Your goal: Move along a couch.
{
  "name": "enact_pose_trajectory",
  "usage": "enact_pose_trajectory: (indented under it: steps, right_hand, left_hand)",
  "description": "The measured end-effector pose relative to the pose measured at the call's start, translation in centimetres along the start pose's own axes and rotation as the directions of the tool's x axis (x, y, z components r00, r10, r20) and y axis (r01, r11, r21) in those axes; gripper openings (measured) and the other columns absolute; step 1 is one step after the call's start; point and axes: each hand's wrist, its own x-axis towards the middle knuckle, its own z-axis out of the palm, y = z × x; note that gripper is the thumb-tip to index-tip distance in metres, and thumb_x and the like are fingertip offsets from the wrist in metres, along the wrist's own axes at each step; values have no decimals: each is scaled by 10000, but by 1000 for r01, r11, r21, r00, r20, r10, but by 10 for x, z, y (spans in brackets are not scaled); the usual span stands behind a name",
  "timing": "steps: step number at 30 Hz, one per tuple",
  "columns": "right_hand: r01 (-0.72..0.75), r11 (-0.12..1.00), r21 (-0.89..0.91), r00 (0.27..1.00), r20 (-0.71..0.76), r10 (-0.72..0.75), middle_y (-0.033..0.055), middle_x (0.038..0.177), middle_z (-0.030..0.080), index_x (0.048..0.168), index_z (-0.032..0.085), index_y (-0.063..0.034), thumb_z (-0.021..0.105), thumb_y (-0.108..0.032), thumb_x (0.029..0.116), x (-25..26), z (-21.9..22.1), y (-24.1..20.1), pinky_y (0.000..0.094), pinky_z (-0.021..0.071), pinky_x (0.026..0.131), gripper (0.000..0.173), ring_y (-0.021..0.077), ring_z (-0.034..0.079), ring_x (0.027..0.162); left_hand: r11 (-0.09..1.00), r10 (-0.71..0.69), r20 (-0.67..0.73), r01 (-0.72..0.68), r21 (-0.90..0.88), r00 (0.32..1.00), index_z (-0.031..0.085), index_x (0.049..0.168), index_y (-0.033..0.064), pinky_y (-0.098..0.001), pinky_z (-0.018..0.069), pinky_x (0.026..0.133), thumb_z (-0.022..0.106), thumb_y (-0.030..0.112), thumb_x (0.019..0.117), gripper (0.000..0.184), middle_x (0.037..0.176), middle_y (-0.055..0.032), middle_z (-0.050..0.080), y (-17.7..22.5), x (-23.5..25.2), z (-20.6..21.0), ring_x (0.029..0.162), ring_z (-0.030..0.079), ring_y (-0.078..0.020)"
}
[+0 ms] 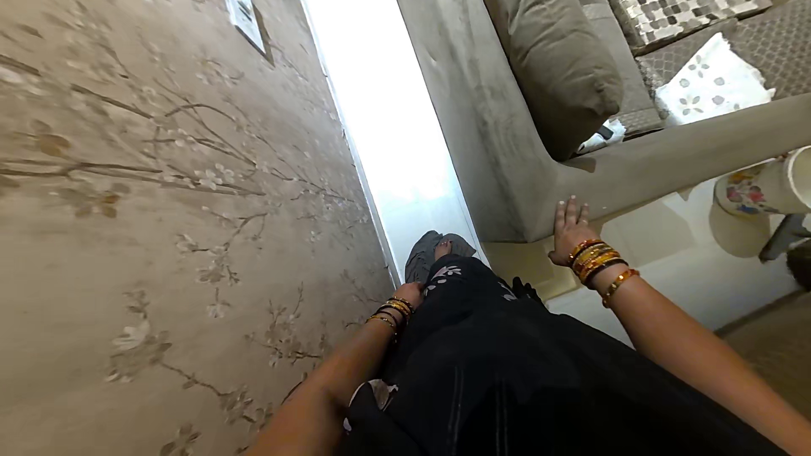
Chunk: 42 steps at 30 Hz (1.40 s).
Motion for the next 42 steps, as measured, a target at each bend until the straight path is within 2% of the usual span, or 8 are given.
enact_pose_trajectory:
  steps: [13, 20, 25, 29, 33, 37, 40, 42]
  right_hand:
    - [10, 1000, 4, 1000, 4, -10, 258, 1708, -107, 1621, -89, 33, 857, -384, 822, -1, -4, 2, 615, 429, 1104, 1306, 550, 100, 1545]
    - [-13, 1000, -10, 1000, -2, 13, 282, 1699, -114, 1613, -92, 53, 863, -393, 811, 2, -1, -1, 613, 425, 1111, 1324, 557, 92, 1544]
    - [-44, 998, -50, 999, 18, 45, 291, 1694, -120, 1606, -107, 62, 879, -402, 793, 3, -3, -5, 603, 442, 1102, 1360, 571, 123, 1533]
    - [-40, 998, -53, 998, 49, 43, 304, 1687, -129, 1595, -120, 81, 881, -392, 795, 4, -9, -6, 613, 420, 1118, 1365, 578, 109, 1533]
    - [0, 997, -80, 999, 51, 4, 339, 1672, -134, 1586, -111, 106, 871, -419, 801, 5, -8, -2, 617, 357, 1166, 1362, 591, 74, 1531]
    - [12, 995, -98, 998, 61, -6, 340, 1665, -162, 1586, -112, 105, 882, -450, 780, 9, -7, -2, 612, 325, 1189, 1395, 599, 53, 1529]
    - [25, 998, -66, 997, 71, -21, 322, 1671, -171, 1598, -104, 82, 892, -449, 766, 10, -9, 1, 627, 306, 1195, 1402, 580, 41, 1538]
    - [64, 994, -84, 995, 83, -57, 351, 1665, -137, 1596, -89, 94, 867, -482, 785, 7, -13, 5, 641, 255, 1213, 1380, 584, 34, 1537]
  left_hand:
    - [987, -160, 38, 161, -20, 986, 580, 1407, -8, -595, 412, 1143, 518, 160, 1058, 393, 1443, -268, 576, -58, -28, 27, 1374, 537, -424]
    - [985, -155, 63, 159, -61, 986, 533, 1453, -15, -577, 407, 1154, 516, 130, 1056, 423, 1474, -262, 553, -69, -38, 47, 1391, 524, -413]
    - [964, -100, 11, 100, -246, 995, 520, 1480, 18, -548, 372, 1186, 409, 202, 1121, 419, 1495, -248, 542, -81, -37, 62, 1421, 499, -391]
    - [937, -52, -33, 37, -348, 998, 588, 1406, 5, -536, 379, 1180, 451, 214, 1110, 388, 1431, -248, 594, -91, -45, 64, 1380, 539, -384]
    - [737, -163, -112, 45, -674, 980, 583, 1385, -20, -502, 489, 1067, 454, 216, 1116, 381, 1343, -244, 639, -102, -53, 64, 1215, 649, -354]
    - [584, -202, -321, -149, -798, 925, 587, 1362, -22, -488, 534, 987, 457, 157, 1110, 336, 1308, -237, 648, -88, -92, 45, 1144, 674, -340]
    - [578, -232, -562, -352, -736, 794, 616, 1326, -14, -469, 552, 956, 474, 136, 1094, 311, 1261, -214, 673, -74, -139, 35, 1090, 692, -309]
    - [592, -260, -701, -464, -659, 664, 622, 1323, -18, -483, 556, 964, 474, 151, 1079, 332, 1272, -211, 674, -67, -173, 38, 1101, 693, -316]
